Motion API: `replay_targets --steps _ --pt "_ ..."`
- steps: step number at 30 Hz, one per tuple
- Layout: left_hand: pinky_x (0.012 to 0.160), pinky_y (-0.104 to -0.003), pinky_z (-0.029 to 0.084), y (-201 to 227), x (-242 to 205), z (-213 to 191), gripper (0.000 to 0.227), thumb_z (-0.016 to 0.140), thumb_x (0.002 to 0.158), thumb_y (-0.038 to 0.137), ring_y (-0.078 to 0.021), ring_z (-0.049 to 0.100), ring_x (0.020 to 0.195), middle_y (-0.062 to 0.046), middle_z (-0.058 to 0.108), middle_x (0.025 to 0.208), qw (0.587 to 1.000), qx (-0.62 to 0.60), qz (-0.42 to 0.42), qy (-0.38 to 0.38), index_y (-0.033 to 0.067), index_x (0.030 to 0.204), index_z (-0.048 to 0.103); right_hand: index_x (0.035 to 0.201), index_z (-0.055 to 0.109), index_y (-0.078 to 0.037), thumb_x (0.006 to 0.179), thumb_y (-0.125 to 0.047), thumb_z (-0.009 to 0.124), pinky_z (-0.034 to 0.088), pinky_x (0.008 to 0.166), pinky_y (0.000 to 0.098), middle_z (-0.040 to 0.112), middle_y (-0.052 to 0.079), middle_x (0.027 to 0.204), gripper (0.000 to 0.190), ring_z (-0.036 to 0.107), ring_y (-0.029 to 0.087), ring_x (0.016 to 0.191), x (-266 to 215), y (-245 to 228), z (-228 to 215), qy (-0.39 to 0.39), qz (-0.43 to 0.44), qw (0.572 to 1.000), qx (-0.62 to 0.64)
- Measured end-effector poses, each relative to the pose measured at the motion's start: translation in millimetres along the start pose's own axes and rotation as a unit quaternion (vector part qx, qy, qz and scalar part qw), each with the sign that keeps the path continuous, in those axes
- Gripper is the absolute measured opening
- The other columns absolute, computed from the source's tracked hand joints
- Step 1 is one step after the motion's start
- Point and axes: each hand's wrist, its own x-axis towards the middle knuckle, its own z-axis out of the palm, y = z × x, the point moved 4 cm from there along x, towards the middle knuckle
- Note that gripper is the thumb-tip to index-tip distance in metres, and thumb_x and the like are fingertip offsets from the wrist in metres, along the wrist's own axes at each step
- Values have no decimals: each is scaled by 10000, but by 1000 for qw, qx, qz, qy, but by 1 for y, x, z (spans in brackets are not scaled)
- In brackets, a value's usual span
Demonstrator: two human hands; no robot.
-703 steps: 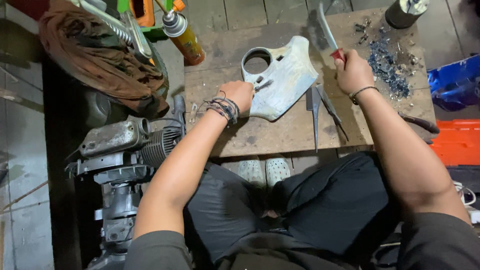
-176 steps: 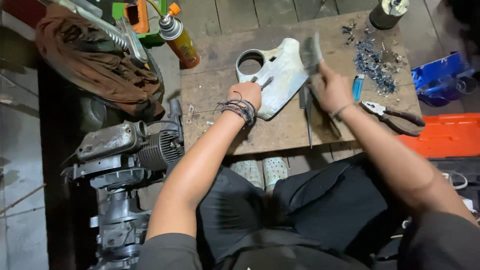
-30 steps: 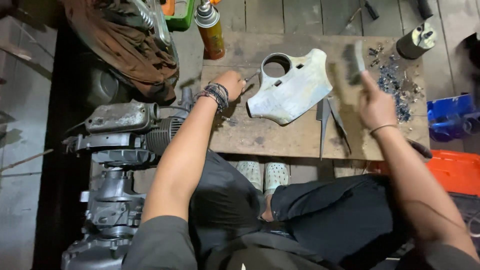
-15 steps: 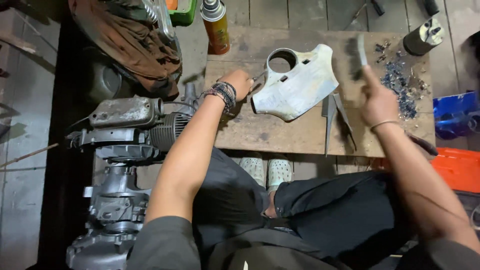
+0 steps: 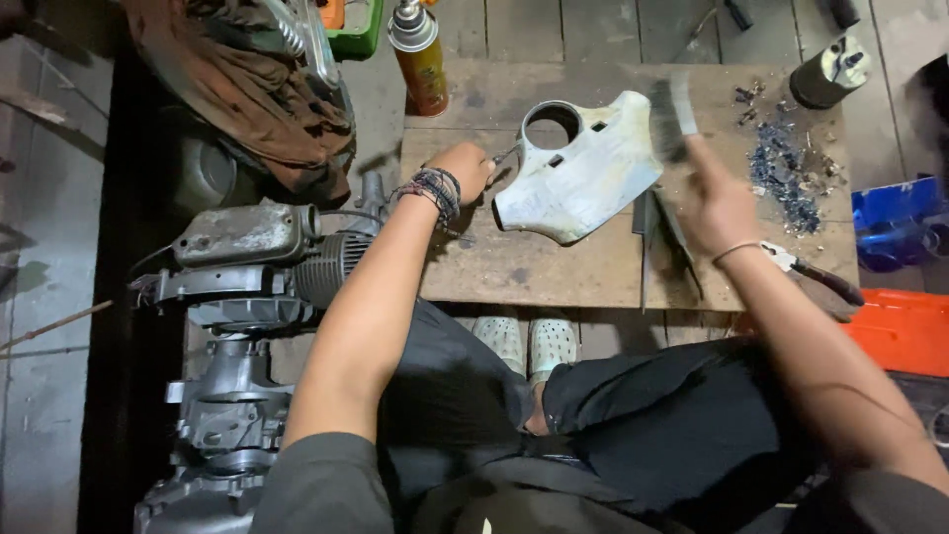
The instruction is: The person scrubs a white metal part with a wire brush on a wooden table, then flips it over to clean the other side. The person also briefly picks up a spray can before continuing to scrub the part.
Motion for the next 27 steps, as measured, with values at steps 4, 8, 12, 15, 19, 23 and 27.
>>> replay_targets --steps 4,8,12,15,19,23,27 --pt "1000 -552 522 21 -9 -6 424 443 1057 320 -407 696 1077 -179 754 1039 1000 -7 -6 1 38 1072 759 1522 553 -283 994 -181 509 594 713 452 741 106 1050 540 726 347 901 -13 -54 20 0 -167 982 -89" --pt "1007 -564 515 21 -19 -9 447 445 1061 332 -408 682 1127 -205 738 1122 999 -17 -27 -8 -4 1172 718 1462 530 -316 892 -246 589 600 710 522 675 140 997 577 721 404 818 1 27 65 -36 -198 967 -155" --pt "559 -423 372 7 -1 -5 461 406 1116 335 -277 463 564 -95 508 669 999 -3 -50 -16 92 751 547 1586 491 -308 979 -129 455 512 691 645 682 426 998 634 645 626 837 33 45 4 -71 184 978 -65" --pt "760 -540 509 -4 17 6 450 476 1079 340 -451 666 850 -232 708 925 999 22 -49 -2 -2 881 692 1612 451 -271 1091 -61 438 522 518 363 680 146 814 562 558 232 559 11 -12 -13 -40 105 994 12" --pt "1027 -546 518 -5 18 -4 440 473 1058 343 -396 646 1210 -194 724 1175 999 1 -43 3 -1 1209 702 1558 532 -358 910 -180 619 595 756 395 729 33 877 677 732 272 834 -15 -42 18 34 -136 983 -120" --pt "997 -560 530 14 -13 -16 428 469 1052 335 -413 666 1157 -193 734 1129 998 -2 -56 10 15 1173 728 1628 413 -380 957 -173 563 597 773 499 739 146 918 718 738 367 843 3 -5 23 -1 -121 985 -123" --pt "996 -554 538 7 -8 -15 418 486 1044 336 -417 670 1158 -188 740 1140 998 -18 -51 17 31 1174 740 1558 501 -463 1041 -377 552 588 769 583 742 282 902 526 735 496 877 28 121 36 -25 176 974 -143"
